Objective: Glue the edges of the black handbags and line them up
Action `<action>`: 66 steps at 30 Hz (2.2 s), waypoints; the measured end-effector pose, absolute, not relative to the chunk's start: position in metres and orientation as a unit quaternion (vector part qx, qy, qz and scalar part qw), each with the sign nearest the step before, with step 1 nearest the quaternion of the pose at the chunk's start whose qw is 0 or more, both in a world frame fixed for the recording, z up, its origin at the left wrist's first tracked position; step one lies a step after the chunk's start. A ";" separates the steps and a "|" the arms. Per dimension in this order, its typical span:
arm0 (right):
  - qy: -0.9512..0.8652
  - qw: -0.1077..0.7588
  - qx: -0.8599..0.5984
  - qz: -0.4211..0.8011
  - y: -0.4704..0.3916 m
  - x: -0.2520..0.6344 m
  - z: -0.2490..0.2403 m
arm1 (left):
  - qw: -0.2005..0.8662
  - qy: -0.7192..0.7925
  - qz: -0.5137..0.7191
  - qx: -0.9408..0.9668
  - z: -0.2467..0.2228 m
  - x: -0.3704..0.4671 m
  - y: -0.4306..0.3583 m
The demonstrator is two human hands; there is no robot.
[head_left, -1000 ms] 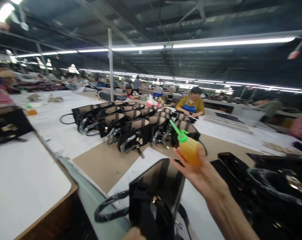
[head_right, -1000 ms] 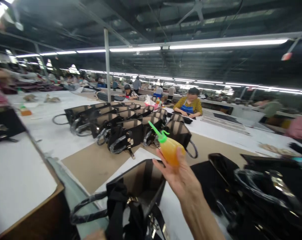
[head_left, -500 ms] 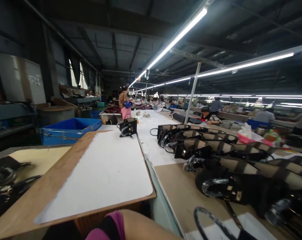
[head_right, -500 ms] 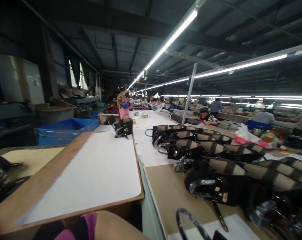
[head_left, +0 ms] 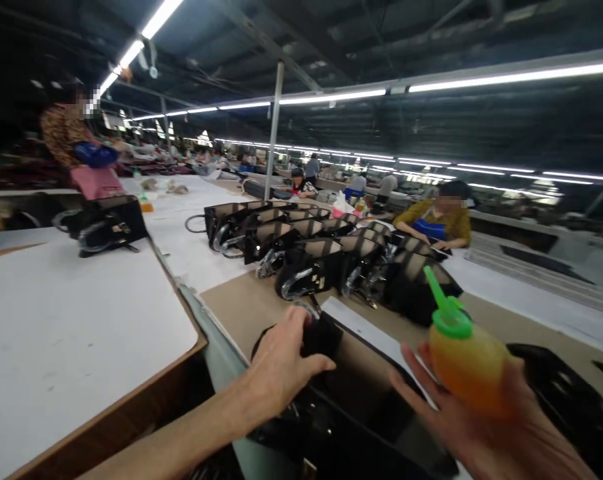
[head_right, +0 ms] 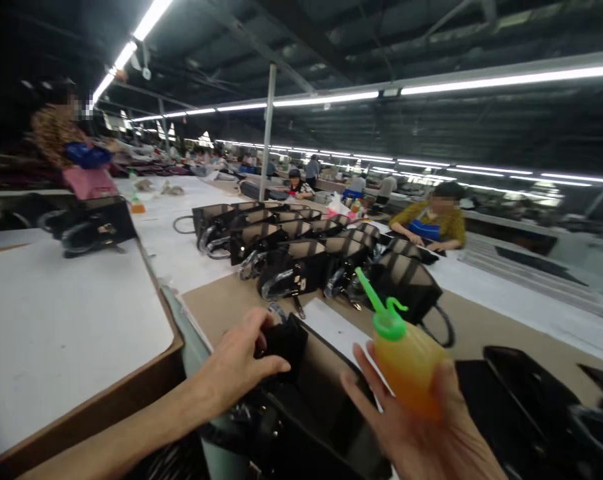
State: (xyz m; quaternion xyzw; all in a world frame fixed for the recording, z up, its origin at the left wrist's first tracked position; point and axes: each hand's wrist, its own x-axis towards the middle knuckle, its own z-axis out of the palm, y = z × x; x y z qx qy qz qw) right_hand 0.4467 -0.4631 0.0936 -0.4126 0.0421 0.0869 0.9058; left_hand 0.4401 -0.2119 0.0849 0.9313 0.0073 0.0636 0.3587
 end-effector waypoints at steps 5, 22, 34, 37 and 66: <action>0.119 0.933 -0.327 0.097 -0.434 0.437 0.118 | 0.269 0.002 0.008 0.963 0.086 0.469 -0.225; 0.119 0.933 -0.328 0.091 -0.442 0.438 0.110 | 0.507 -0.083 -0.046 0.857 0.024 0.507 -0.220; 0.216 0.934 -0.281 0.043 -0.456 0.430 0.129 | 0.599 -0.240 -0.211 0.734 0.096 0.546 -0.212; 0.269 0.915 -0.301 0.017 -0.462 0.424 0.123 | 0.395 -0.334 -0.242 0.821 0.141 0.568 -0.227; 0.015 0.532 -0.820 -0.208 -0.503 0.439 0.046 | 0.142 -0.349 -0.343 0.860 0.083 0.599 -0.289</action>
